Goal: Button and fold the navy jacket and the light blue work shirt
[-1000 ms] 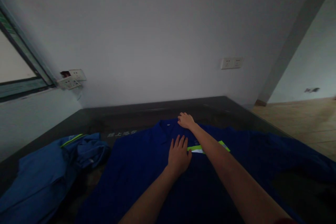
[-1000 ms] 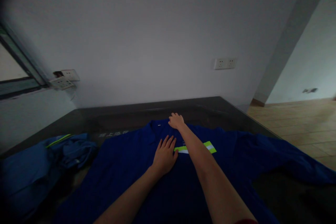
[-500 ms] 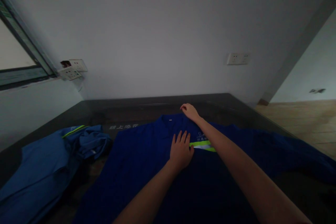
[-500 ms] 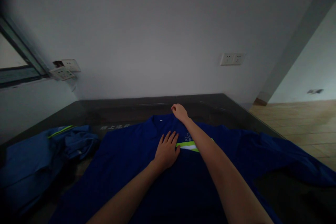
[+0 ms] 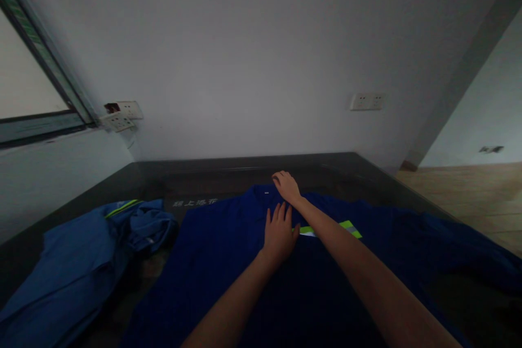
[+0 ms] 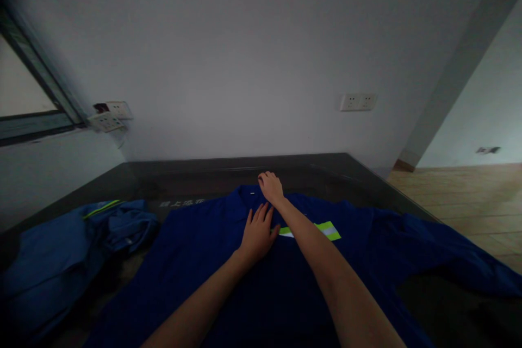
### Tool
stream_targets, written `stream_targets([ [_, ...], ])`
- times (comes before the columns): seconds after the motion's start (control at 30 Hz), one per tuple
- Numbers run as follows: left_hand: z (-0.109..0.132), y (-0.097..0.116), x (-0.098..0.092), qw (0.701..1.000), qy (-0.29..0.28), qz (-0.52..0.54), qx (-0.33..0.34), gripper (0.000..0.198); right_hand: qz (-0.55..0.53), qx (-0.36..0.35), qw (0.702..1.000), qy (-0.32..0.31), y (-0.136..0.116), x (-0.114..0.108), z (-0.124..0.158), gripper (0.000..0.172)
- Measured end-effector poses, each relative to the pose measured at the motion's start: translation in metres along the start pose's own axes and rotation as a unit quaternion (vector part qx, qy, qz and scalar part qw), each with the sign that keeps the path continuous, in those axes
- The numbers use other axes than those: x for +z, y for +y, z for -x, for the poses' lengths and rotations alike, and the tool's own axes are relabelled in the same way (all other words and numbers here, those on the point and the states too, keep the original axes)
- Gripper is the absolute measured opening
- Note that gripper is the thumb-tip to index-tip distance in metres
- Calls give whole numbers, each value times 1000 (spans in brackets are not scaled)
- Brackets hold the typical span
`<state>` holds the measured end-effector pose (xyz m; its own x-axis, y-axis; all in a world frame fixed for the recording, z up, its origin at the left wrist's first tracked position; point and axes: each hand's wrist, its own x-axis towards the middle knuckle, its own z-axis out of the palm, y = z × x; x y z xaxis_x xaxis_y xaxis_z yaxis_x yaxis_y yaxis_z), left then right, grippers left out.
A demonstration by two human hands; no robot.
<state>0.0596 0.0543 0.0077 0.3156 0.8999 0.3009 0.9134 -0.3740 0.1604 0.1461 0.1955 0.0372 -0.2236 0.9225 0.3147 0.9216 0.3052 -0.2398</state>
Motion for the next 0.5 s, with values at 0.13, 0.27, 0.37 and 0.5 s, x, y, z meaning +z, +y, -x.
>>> stream_targets([
  [0.13,-6,-19,-5,995,38,-39,-83,54,-27,7,997,-71,-41,1,-18,29],
  [0.27,-3,-27,-3,997,4,-39,-63,50,-27,70,992,-102,-72,14,-31,42],
  [0.37,0,-28,-4,999,-30,-37,-14,52,-30,106,987,-114,-83,27,-37,50],
  [0.5,-1,-29,-5,997,-64,-32,9,58,-48,125,982,-133,-88,45,-46,39],
])
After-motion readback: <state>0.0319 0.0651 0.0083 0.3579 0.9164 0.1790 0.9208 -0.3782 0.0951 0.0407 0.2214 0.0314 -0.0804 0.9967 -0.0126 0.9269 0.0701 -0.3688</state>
